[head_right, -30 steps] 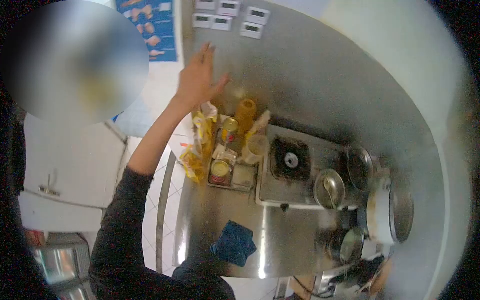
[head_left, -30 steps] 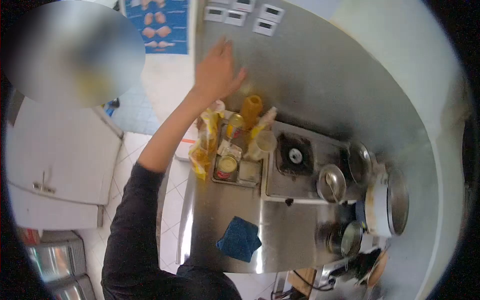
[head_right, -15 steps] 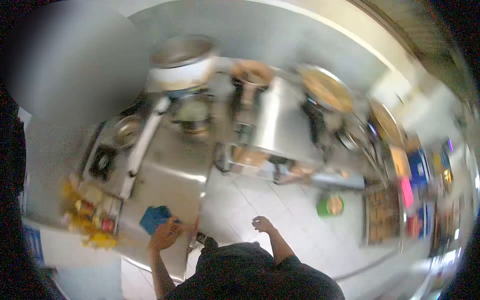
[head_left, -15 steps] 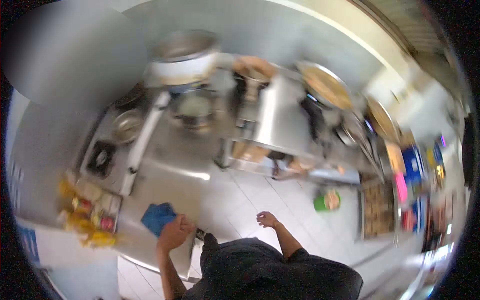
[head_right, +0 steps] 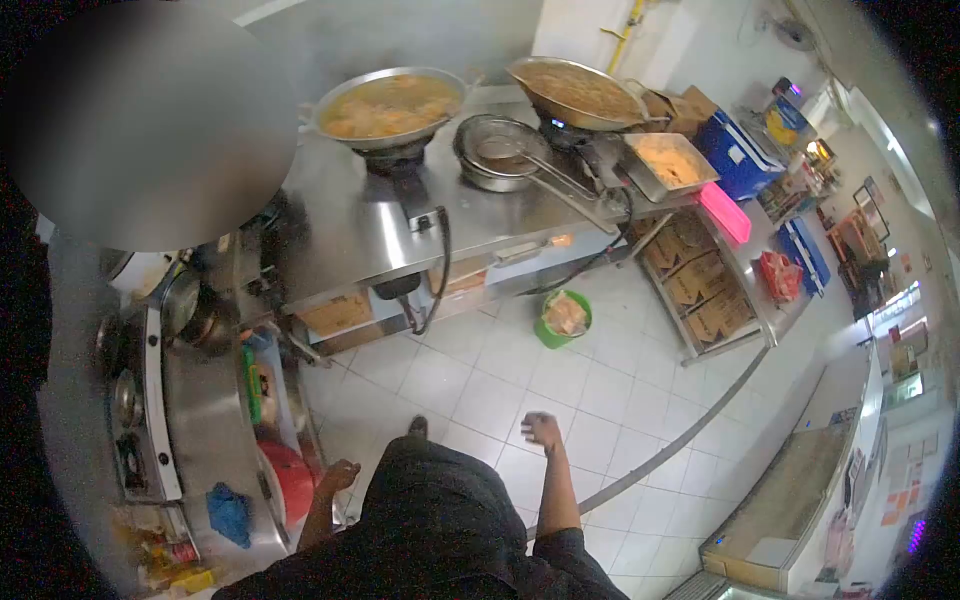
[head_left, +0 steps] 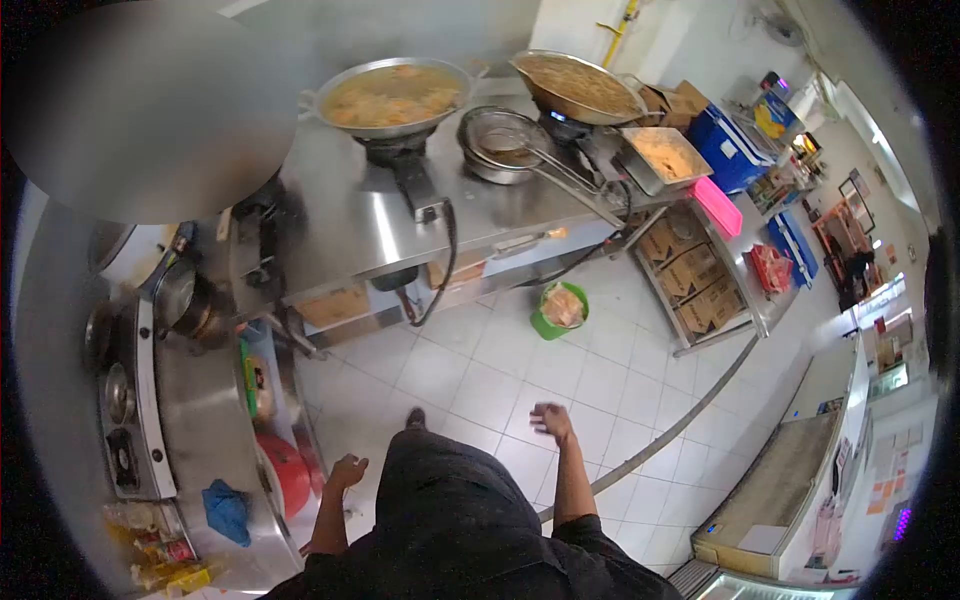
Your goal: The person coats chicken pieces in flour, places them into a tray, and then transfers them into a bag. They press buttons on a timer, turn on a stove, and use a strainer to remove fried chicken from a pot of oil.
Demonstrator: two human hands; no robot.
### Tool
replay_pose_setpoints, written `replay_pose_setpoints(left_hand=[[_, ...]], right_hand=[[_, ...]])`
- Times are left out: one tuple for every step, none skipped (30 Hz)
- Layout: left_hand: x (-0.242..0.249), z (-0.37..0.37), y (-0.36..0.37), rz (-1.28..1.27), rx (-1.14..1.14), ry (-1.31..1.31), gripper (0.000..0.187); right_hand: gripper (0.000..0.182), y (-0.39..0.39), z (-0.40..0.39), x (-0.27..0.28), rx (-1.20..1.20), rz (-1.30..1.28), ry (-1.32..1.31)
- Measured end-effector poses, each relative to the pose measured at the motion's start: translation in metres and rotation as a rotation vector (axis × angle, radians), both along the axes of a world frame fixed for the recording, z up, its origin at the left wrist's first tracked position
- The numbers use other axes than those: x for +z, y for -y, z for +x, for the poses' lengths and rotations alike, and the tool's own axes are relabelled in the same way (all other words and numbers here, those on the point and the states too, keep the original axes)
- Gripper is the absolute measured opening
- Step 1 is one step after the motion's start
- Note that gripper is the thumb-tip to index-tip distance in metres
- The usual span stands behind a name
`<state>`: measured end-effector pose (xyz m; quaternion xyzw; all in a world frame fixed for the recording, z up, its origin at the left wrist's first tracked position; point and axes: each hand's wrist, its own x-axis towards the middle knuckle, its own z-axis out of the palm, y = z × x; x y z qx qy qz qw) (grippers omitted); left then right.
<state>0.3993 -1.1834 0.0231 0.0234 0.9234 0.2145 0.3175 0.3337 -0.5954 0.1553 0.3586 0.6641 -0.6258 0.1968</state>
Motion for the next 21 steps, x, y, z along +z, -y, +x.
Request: replay_pose_setpoints(left_hand=[[-0.042,-0.001,0.001,-0.035,-0.152,-0.051,0.061],[-0.024,-0.007,-0.017,0.033,0.048,0.200,0.059],[0.004,-0.015,-0.039,0.056,0.267,0.419,0.057],[0.019,-0.026,-0.057,0.099,0.481,0.649,0.055],[0.022,-0.036,-0.071,0.103,0.525,0.669,0.054],[0.013,-0.039,-0.078,0.108,0.569,0.690,0.053],[0.006,-0.047,-0.088,0.113,0.611,0.713,0.051],[0.050,-0.069,-0.116,0.079,0.555,0.653,0.048],[0.044,-0.087,-0.129,0.151,0.638,0.642,0.048],[0.031,-0.103,-0.138,0.223,0.724,0.633,0.047],[0.020,-0.114,-0.149,0.293,0.813,0.626,0.046],[0.032,-0.137,-0.177,0.253,0.918,0.555,0.043],[0.008,-0.161,-0.187,0.332,0.960,0.518,0.043],[-0.018,-0.172,-0.198,0.410,1.011,0.489,0.043],[-0.006,-0.195,-0.226,0.368,1.014,0.453,0.044],[0.018,-0.218,-0.254,0.393,0.957,0.419,0.047],[0.009,-0.239,-0.270,0.426,0.942,0.423,0.049],[0.034,-0.257,-0.295,0.447,0.886,0.350,0.050],[0.062,-0.273,-0.319,0.486,0.868,0.303,0.050],[0.097,-0.285,-0.340,0.539,0.803,0.263,0.054],[0.100,-0.290,-0.352,0.577,0.818,0.212,0.053]], right_hand=[[0.029,-0.022,-0.023,0.015,-0.022,0.030,-0.060],[0.028,-0.038,-0.045,0.036,-0.072,0.060,-0.129],[0.028,-0.055,-0.070,0.052,-0.093,0.070,-0.189],[0.029,-0.070,-0.094,0.073,-0.130,0.076,-0.257],[0.030,-0.086,-0.119,0.089,-0.167,0.056,-0.327],[0.034,-0.101,-0.145,0.104,-0.189,0.055,-0.390],[0.038,-0.113,-0.172,0.122,-0.206,0.064,-0.450],[0.042,-0.124,-0.196,0.140,-0.224,0.076,-0.509],[0.045,-0.135,-0.221,0.154,-0.281,0.078,-0.556],[0.048,-0.145,-0.245,0.166,-0.335,0.082,-0.602],[0.051,-0.153,-0.265,0.177,-0.386,0.086,-0.645],[0.054,-0.156,-0.285,0.187,-0.388,0.126,-0.674],[0.057,-0.158,-0.303,0.197,-0.385,0.167,-0.701],[0.059,-0.167,-0.315,0.200,-0.373,0.210,-0.718],[0.061,-0.182,-0.322,0.197,-0.247,0.223,-0.693],[0.063,-0.197,-0.331,0.193,-0.120,0.231,-0.670],[0.064,-0.213,-0.340,0.189,0.008,0.235,-0.642],[0.058,-0.235,-0.350,0.186,0.065,0.320,-0.577],[0.055,-0.256,-0.363,0.180,0.004,0.291,-0.535],[0.051,-0.276,-0.380,0.170,-0.062,0.262,-0.493],[0.048,-0.297,-0.398,0.159,-0.128,0.235,-0.452]])
